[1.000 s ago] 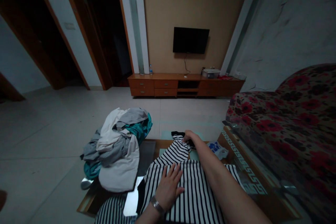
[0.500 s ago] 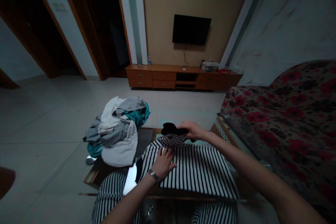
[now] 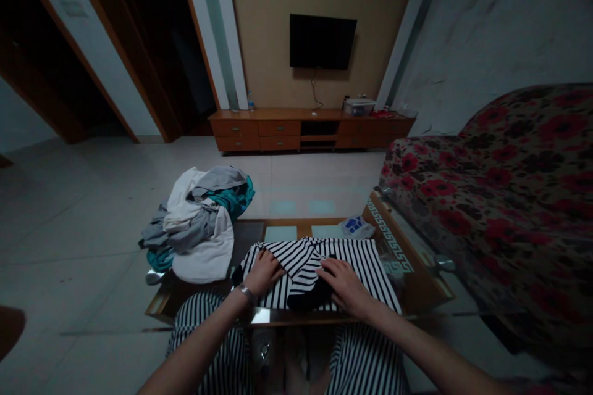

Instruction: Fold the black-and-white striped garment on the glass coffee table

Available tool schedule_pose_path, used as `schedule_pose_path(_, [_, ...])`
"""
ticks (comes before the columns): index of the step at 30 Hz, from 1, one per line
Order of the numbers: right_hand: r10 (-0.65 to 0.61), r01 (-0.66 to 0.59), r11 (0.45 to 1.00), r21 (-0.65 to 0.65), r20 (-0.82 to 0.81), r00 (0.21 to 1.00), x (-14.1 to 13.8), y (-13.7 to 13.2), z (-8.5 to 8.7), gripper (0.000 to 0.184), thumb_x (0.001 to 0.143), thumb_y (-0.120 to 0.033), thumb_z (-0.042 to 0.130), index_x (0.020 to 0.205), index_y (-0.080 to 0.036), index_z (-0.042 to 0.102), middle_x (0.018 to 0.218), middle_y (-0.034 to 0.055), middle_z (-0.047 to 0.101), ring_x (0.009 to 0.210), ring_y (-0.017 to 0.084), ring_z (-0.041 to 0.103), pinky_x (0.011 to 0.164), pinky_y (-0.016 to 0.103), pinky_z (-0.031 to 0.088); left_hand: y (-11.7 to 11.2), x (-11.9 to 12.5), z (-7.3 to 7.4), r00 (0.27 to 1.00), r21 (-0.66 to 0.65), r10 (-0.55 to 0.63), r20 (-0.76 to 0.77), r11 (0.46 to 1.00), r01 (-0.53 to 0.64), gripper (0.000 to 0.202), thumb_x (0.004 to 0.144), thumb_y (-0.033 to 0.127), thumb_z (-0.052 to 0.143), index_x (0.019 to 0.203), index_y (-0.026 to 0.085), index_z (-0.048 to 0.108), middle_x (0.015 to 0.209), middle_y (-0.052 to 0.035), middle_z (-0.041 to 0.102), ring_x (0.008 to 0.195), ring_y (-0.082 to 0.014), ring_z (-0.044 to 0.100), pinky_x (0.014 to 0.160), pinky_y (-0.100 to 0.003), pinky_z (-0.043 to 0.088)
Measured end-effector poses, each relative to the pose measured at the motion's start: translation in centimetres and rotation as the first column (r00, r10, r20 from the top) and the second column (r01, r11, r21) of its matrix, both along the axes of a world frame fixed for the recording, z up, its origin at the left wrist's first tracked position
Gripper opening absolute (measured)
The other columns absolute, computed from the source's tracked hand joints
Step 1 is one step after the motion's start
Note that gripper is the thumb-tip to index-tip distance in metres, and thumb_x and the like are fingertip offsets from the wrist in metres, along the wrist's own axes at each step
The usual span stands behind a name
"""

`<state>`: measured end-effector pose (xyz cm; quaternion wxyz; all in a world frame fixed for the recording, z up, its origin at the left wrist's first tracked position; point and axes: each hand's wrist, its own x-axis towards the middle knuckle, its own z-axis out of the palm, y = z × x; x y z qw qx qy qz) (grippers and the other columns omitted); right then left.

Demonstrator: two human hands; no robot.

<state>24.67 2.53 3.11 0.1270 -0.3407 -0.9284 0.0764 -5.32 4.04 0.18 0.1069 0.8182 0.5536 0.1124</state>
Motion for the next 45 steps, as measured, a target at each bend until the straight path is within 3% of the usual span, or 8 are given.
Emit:
schedule_pose_path(5, [-0.117, 0.114, 0.991, -0.074, -0.050, 0.992, -0.2, 0.0, -1.3, 0.067, 0.069, -0.001, 0.048, 0.133, -0.020, 0.046, 0.131, 0.0116, 0.050, 0.121, 0.023, 0.042, 0.100, 0.041, 0.036, 0.0, -2.0, -0.4, 0.994, 0.015, 0.112, 0.019, 0.994, -0.112, 0.023, 0.087, 0.028, 0.051, 0.106, 0.020, 0.062, 0.123, -0.0084, 0.054, 0.122, -0.0234, 0.040, 0.108, -0.043, 0.027])
schedule_pose_path(11, [-0.064, 0.060, 0.984, -0.170, -0.020, 0.998, -0.2, 1.2, 0.3, 0.050, 0.076, -0.003, 0.046, 0.119, -0.024, 0.059, 0.115, 0.0071, 0.062, 0.110, 0.021, 0.052, 0.094, 0.037, 0.039, -0.1, -2.0, 0.1, 0.972, -0.041, 0.156, 0.177, 0.988, -0.151, 0.022, 0.082, 0.016, 0.048, 0.100, 0.018, 0.060, 0.115, -0.0090, 0.059, 0.112, -0.0220, 0.050, 0.102, -0.040, 0.036])
schedule_pose_path(16, [-0.373, 0.300, 0.863, -0.407, -0.114, 0.921, -1.9, 6.6, 0.7, 0.041, 0.083, -0.008, 0.043, 0.118, -0.019, 0.062, 0.115, 0.0078, 0.066, 0.108, 0.018, 0.058, 0.095, 0.030, 0.039, -0.2, -0.1, 0.7, 0.690, -0.188, 0.551, 0.470, 0.826, -0.531, 0.027, 0.086, 0.021, 0.041, 0.111, 0.015, 0.050, 0.101, -0.0085, 0.063, 0.095, -0.0197, 0.060, 0.089, -0.034, 0.045])
schedule_pose_path(19, [-0.496, 0.378, 0.785, -0.491, -0.133, 0.858, -4.8, 9.3, -0.2, 0.033, 0.085, -0.017, 0.050, 0.114, -0.016, 0.064, 0.113, 0.0095, 0.067, 0.106, 0.020, 0.060, 0.092, 0.029, 0.042, 0.1, 1.6, 0.6, 0.558, -0.367, 0.660, 0.503, 0.748, -0.553, 0.047, 0.088, 0.031, 0.044, 0.129, 0.010, 0.038, 0.089, -0.0074, 0.066, 0.082, -0.0202, 0.064, 0.078, -0.033, 0.049])
schedule_pose_path(27, [-0.617, 0.448, 0.724, -0.524, -0.202, 0.761, -9.7, 10.4, -3.7, 0.041, 0.076, -0.023, 0.059, 0.117, -0.017, 0.061, 0.104, 0.0064, 0.069, 0.090, 0.017, 0.063, 0.080, 0.027, 0.047, -0.2, 4.0, 0.6, 0.699, -0.344, 0.570, 0.433, 0.821, -0.456, 0.068, 0.070, 0.001, 0.050, 0.137, 0.011, 0.040, 0.133, -0.0138, 0.054, 0.113, -0.0214, 0.056, 0.099, -0.031, 0.040])
schedule_pose_path(32, [-0.657, 0.484, 0.693, -0.535, -0.192, 0.729, -9.4, 10.7, -4.1, 0.044, 0.077, -0.013, 0.049, 0.119, -0.019, 0.062, 0.107, 0.0041, 0.069, 0.091, 0.013, 0.064, 0.082, 0.023, 0.047, -0.4, 3.1, 0.6, 0.743, -0.380, 0.555, 0.374, 0.822, -0.424, 0.064, 0.066, -0.006, 0.045, 0.128, 0.010, 0.054, 0.118, -0.0107, 0.063, 0.104, -0.0168, 0.059, 0.092, -0.025, 0.043])
schedule_pose_path(38, [-0.715, 0.604, 0.649, -0.463, -0.099, 0.692, -10.5, 11.0, -3.1, 0.032, 0.081, -0.037, 0.056, 0.105, -0.018, 0.067, 0.106, 0.0114, 0.069, 0.103, 0.023, 0.061, 0.086, 0.030, 0.044, -0.6, 2.9, 1.1, 0.763, -0.373, 0.553, 0.333, 0.821, -0.432, 0.061, 0.067, -0.007, 0.046, 0.125, 0.007, 0.057, 0.109, -0.0119, 0.066, 0.100, -0.0163, 0.060, 0.089, -0.024, 0.043])
schedule_pose_path(45, [-0.736, 0.643, 0.619, -0.451, -0.048, 0.675, -11.0, 11.7, -2.3, 0.027, 0.084, -0.019, 0.047, 0.099, -0.016, 0.068, 0.104, 0.0137, 0.069, 0.102, 0.021, 0.062, 0.083, 0.028, 0.042, -0.7, 2.6, 0.6, 0.726, -0.407, 0.588, 0.357, 0.797, -0.446, 0.059, 0.067, -0.004, 0.049, 0.123, 0.010, 0.059, 0.095, -0.0085, 0.068, 0.089, -0.0154, 0.062, 0.083, -0.023, 0.045])
